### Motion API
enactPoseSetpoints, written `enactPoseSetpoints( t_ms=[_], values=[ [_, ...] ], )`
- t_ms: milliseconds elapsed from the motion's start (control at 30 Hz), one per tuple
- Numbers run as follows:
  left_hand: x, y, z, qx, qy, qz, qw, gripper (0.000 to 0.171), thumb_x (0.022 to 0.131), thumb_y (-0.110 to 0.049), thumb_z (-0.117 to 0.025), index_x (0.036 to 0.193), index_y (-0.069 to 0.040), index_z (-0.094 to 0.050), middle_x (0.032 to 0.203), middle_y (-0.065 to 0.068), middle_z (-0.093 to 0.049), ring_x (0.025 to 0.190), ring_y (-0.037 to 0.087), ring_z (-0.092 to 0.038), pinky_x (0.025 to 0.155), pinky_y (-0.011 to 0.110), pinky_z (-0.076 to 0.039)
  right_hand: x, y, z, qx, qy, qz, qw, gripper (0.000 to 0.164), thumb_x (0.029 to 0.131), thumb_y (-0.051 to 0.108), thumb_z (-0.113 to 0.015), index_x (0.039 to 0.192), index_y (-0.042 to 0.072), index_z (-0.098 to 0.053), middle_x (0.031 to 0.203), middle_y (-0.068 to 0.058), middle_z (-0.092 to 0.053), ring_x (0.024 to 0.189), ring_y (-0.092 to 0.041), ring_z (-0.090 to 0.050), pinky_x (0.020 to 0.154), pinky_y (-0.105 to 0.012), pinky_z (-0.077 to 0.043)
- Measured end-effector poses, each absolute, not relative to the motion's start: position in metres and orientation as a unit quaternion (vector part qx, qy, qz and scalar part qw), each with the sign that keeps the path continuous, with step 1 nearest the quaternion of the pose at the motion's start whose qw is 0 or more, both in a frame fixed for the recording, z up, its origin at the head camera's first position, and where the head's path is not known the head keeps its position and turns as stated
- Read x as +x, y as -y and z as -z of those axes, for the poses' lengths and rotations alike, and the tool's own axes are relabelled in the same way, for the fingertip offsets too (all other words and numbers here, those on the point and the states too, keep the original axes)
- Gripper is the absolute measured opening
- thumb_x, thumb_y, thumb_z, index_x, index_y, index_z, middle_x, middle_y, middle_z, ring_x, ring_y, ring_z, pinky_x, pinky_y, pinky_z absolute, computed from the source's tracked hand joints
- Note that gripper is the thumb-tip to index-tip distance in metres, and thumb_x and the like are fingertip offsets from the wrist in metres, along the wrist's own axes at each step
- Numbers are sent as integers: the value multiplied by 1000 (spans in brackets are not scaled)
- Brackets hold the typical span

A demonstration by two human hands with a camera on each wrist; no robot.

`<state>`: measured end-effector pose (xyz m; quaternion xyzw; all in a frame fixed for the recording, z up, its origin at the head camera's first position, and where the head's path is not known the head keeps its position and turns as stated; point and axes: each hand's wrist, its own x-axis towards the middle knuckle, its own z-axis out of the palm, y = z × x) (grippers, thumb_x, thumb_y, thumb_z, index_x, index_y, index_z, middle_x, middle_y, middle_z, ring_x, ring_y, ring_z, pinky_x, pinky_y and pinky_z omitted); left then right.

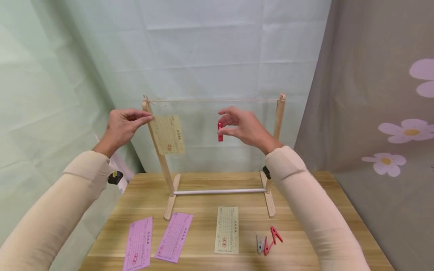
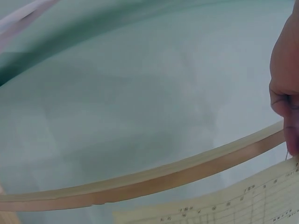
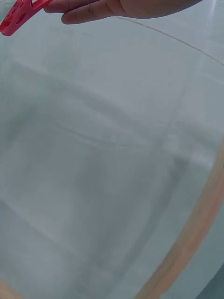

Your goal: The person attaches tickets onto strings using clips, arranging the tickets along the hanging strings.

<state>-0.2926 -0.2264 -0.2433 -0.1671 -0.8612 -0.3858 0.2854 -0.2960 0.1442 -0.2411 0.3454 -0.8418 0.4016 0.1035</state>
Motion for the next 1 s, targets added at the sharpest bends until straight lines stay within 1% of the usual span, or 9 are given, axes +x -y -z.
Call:
enactPoseSetpoints(
  t_ms=[67, 167, 233, 367, 467, 633, 700, 900, 1000],
  values=[
    [-294, 225, 242, -171, 856, 388, 295, 16, 93, -17, -73, 99, -2, -78, 94, 12, -75, 70, 7, -56, 57, 19, -38, -298, -141, 236, 350, 839, -402, 107, 54, 83, 8, -82, 131, 1, -58, 110, -12, -71, 105, -27, -68, 97, -44, -50],
    [-296, 223, 239, -177, 851, 388, 307, 16, 92, -16, -73, 99, -2, -78, 97, 12, -74, 70, 9, -54, 57, 18, -38, -298, -136, 228, 355, 837, -400, 113, 54, 83, 8, -82, 131, 0, -58, 110, -13, -72, 104, -26, -69, 97, -43, -50],
    [-298, 221, 237, -179, 848, 386, 315, 16, 92, -16, -74, 99, -2, -77, 98, 12, -74, 71, 9, -52, 59, 19, -37, -298, -132, 223, 354, 842, -390, 120, 53, 83, 9, -82, 130, 1, -59, 110, -11, -72, 103, -24, -69, 97, -41, -50],
    [-301, 221, 232, -179, 844, 384, 328, 16, 92, -14, -74, 98, 0, -77, 99, 10, -71, 77, 7, -52, 65, 18, -39, -298, -122, 210, 353, 843, -386, 126, 53, 83, 11, -82, 131, 4, -59, 111, -8, -72, 104, -21, -68, 97, -38, -50],
    [-302, 222, 227, -173, 845, 386, 326, 16, 93, -14, -73, 98, 1, -77, 97, 8, -66, 81, 8, -52, 68, 17, -40, -300, -112, 201, 354, 838, -395, 127, 53, 84, 12, -81, 131, 4, -58, 112, -7, -71, 105, -19, -67, 98, -35, -49],
    [-304, 222, 222, -164, 850, 386, 319, 20, 94, -16, -72, 101, 2, -76, 96, 7, -61, 83, 12, -53, 68, 15, -43, -305, -94, 187, 357, 830, -408, 132, 51, 86, 13, -80, 131, 4, -58, 114, -5, -69, 105, -16, -66, 97, -29, -49],
    [-306, 222, 221, -161, 852, 384, 318, 22, 95, -18, -71, 103, 2, -75, 95, 8, -59, 83, 13, -52, 68, 16, -43, -307, -87, 182, 358, 827, -413, 130, 51, 86, 13, -80, 131, 4, -58, 114, -5, -69, 105, -14, -66, 96, -27, -49],
    [-309, 222, 221, -150, 857, 381, 314, 27, 96, -25, -69, 104, 1, -75, 94, 6, -46, 82, 14, -44, 69, 25, -37, -312, -66, 170, 355, 821, -430, 125, 49, 87, 11, -79, 131, 3, -57, 115, -6, -67, 105, -15, -64, 95, -25, -49],
    [-310, 222, 222, -150, 851, 390, 318, 27, 96, -24, -69, 103, 1, -74, 93, 4, -43, 82, 14, -43, 70, 26, -36, -314, -56, 165, 356, 816, -438, 124, 48, 88, 11, -78, 130, 2, -57, 116, -6, -67, 105, -14, -64, 93, -22, -48]
  ],
)
